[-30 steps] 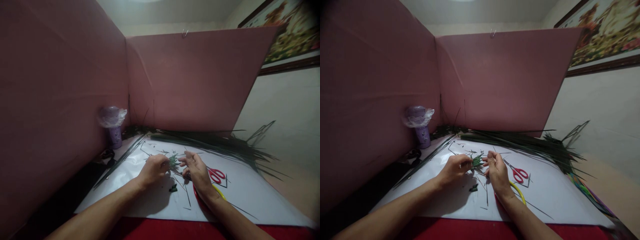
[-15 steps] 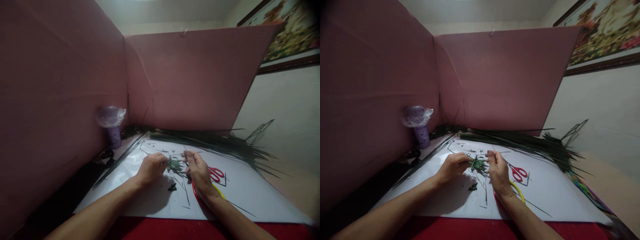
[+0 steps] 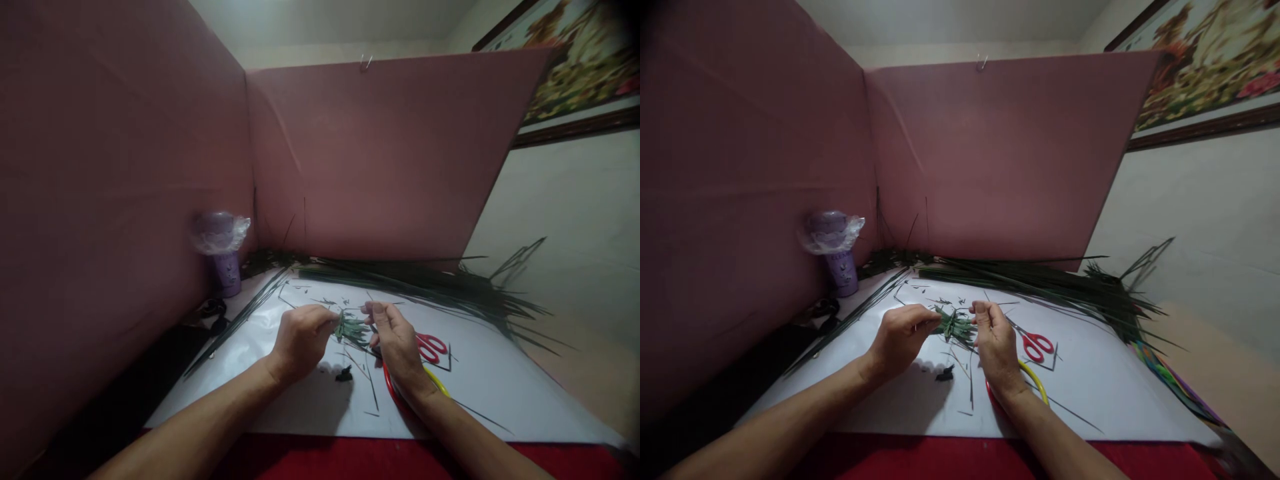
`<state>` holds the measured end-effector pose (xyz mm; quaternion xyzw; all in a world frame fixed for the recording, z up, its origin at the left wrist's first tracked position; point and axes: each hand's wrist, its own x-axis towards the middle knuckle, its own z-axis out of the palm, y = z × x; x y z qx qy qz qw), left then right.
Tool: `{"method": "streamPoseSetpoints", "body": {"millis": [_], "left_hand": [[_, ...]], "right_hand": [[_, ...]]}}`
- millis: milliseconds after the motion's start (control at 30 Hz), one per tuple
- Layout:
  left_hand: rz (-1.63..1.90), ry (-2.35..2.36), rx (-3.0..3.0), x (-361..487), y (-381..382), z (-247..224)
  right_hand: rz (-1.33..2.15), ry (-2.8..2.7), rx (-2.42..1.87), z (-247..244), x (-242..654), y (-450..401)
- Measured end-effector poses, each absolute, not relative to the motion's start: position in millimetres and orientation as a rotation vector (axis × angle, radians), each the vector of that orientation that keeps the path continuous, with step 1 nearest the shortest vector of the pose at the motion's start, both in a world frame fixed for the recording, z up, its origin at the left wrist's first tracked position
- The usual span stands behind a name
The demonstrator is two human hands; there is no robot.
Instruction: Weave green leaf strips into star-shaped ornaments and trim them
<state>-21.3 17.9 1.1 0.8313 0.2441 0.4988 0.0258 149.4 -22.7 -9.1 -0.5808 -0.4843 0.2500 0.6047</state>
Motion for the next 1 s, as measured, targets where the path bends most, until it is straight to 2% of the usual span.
{"method": "streamPoseSetpoints", "body": {"millis": [167, 367, 600, 1000], "left_hand": [[1.505, 0.788, 2.594, -21.0, 23.7, -3.9], [1.657, 0.737, 2.582, -22.2, 19.0, 4.5], [1.463, 0.921, 2.687, -20.9, 24.2, -3.7], [1.693, 0.795, 2.616, -21.8, 18.5, 3.1]], "right_hand": [[0.577, -1.118, -1.356, -9.5, 149.4, -22.9], [0.574, -1.121, -1.349, -9.8, 149.4, -23.9], [0.594, -1.122, -1.344, -11.0, 149.4, -22.8], [0.604, -1.115, -1.330, -13.9, 149.0, -21.1]]}}
